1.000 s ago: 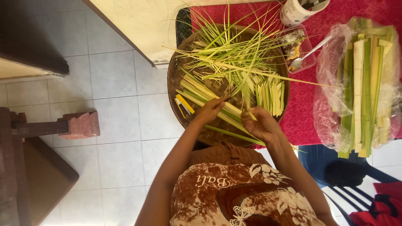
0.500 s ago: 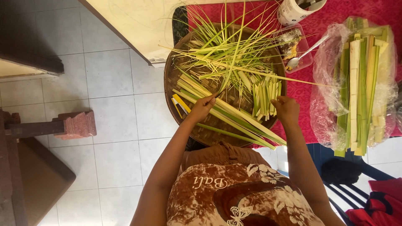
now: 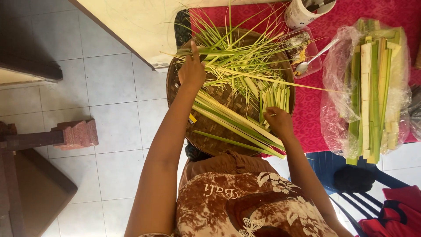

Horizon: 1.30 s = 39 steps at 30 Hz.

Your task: Preparing and stripping palm leaves using a small knife.

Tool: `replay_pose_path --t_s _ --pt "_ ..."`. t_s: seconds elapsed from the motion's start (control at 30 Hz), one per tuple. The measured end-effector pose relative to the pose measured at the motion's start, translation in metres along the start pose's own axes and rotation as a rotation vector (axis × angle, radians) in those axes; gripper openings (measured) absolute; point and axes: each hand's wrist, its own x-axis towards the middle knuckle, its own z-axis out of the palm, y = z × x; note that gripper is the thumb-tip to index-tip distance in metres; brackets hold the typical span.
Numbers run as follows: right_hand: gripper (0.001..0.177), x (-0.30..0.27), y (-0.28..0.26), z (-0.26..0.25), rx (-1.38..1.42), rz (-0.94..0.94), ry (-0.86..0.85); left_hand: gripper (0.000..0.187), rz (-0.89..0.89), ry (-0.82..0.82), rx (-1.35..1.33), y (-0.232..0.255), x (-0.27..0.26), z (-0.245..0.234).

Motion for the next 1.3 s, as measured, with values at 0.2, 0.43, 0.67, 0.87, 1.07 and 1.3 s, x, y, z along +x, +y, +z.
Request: replay_pose_path --t_s 0.2,0.43,0.67,0.87,1.07,1.3 --pt "0.034 -0.013 -0.011 0.022 -0.008 -0.087 -0.093 0.100 -0.107 -0.157 0.053 -0.022 -0.011 0.016" --pt "0.031 -0.027 -0.043 0.055 -0.102 -0.300 -0.140 0.078 -0.208 -0.136 -0.108 -0.043 -0.042 0.001" --pt "0.030 -0.012 -0.057 0.077 -0.289 -0.447 -0.079 0.068 -0.005 0.011 -0.192 -0.031 -0.033 -0.027" --pt "0.023 0.005 -0.076 0.069 -0.223 -0.359 -0.088 0.045 -0.201 -0.006 -0.491 -0.026 -0.066 -0.061" --pt "0.010 0.017 -0.070 0.109 -0.352 -0.594 0.053 0.034 -0.210 0.110 -0.828 -0.074 -0.103 -0.024" --pt "0.029 0.018 -0.095 0.133 -0.474 -0.592 -0.084 0.031 -0.455 0.041 -1.103 -0.090 -0.157 -0.021"
